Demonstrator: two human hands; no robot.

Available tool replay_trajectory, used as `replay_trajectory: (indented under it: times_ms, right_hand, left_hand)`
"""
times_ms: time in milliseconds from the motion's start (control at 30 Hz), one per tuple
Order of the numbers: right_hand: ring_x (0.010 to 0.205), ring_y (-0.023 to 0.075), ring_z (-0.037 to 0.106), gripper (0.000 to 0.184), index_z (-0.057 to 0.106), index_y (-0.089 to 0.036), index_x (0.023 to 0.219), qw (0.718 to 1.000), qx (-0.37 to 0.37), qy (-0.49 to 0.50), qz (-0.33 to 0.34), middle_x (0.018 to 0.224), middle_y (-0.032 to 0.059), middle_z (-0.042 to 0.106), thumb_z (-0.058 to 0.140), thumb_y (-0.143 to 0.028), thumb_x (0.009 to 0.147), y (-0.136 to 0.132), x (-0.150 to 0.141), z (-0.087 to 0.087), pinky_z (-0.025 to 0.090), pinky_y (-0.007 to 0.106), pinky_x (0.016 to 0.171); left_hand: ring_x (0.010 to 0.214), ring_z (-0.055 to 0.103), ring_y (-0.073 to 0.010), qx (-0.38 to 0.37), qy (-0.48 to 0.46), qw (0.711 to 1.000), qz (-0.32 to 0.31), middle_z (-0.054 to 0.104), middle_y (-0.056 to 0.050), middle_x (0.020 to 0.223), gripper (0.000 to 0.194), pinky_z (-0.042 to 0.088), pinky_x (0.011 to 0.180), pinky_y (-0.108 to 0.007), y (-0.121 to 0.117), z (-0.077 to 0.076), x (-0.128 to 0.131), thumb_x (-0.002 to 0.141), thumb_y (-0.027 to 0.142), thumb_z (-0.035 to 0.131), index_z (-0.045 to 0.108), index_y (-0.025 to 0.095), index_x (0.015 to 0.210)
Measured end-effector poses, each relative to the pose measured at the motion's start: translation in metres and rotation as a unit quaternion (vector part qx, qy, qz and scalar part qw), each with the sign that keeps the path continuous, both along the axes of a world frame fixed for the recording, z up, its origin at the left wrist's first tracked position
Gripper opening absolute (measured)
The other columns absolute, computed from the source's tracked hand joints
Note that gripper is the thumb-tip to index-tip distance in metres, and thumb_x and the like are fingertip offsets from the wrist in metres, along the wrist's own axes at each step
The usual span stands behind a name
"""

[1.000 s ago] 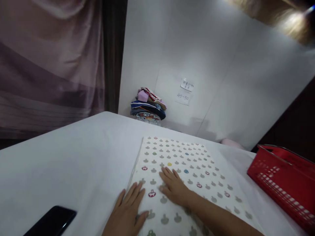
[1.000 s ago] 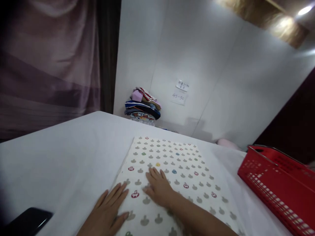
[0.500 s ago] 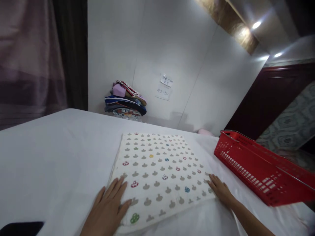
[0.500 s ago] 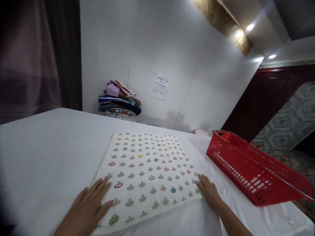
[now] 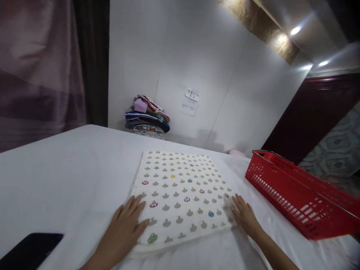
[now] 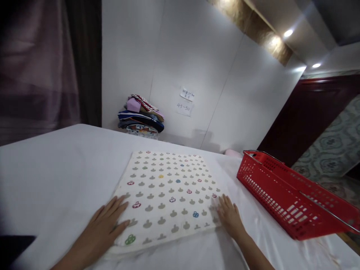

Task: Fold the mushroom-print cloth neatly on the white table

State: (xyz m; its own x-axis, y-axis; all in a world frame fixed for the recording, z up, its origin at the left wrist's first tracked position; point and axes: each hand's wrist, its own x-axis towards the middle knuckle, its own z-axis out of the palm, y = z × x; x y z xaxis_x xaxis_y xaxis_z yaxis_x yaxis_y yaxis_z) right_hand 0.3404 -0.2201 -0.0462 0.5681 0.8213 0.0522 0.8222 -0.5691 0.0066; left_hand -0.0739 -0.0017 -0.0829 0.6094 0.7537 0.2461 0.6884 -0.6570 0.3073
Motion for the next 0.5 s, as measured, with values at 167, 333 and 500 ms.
replay_trajectory:
  times_ms: [167, 333, 500]
  right_hand:
    - [0.137, 0.0259, 0.020, 0.053, 0.032, -0.027, 0.142, 0.946, 0.032, 0.155, 0.284, 0.147, 0.0034, 0.030, 0.034, -0.044, 0.092, 0.033, -0.105, 0.017, 0.016, 0.050, 0.112]
    - [0.138, 0.0240, 0.018, 0.063, 0.023, -0.024, 0.145, 0.865, -0.029, 0.208, 0.456, 0.149, 0.0045, 0.024, 0.046, -0.037, 0.088, 0.061, -0.193, 0.014, 0.011, 0.049, 0.113]
    - [0.135, 0.0258, 0.025, 0.062, 0.030, -0.017, 0.142, 0.840, -0.003, 0.188, 0.509, 0.148, 0.0095, 0.029, 0.051, -0.033, 0.085, 0.083, -0.240, 0.013, 0.018, 0.045, 0.111]
  left_hand:
    - [0.136, 0.026, -0.0260, -0.003, -0.041, 0.997, 0.072, 0.030, -0.009, 0.147, 0.060, 0.029, 0.108, -0.043, -0.004, 0.006, -0.001, 0.085, 0.052, 0.037, 0.044, 0.017, 0.133]
    - [0.124, 0.042, -0.0271, 0.016, -0.060, 0.987, 0.148, 0.043, -0.014, 0.138, 0.051, 0.034, 0.102, -0.041, -0.014, 0.019, -0.006, 0.082, 0.036, 0.047, 0.046, 0.014, 0.128]
    - [0.105, 0.054, -0.0251, -0.003, -0.029, 0.981, 0.189, 0.060, -0.011, 0.113, 0.048, 0.039, 0.090, -0.037, -0.017, 0.036, -0.007, 0.083, 0.032, 0.048, 0.045, 0.015, 0.127]
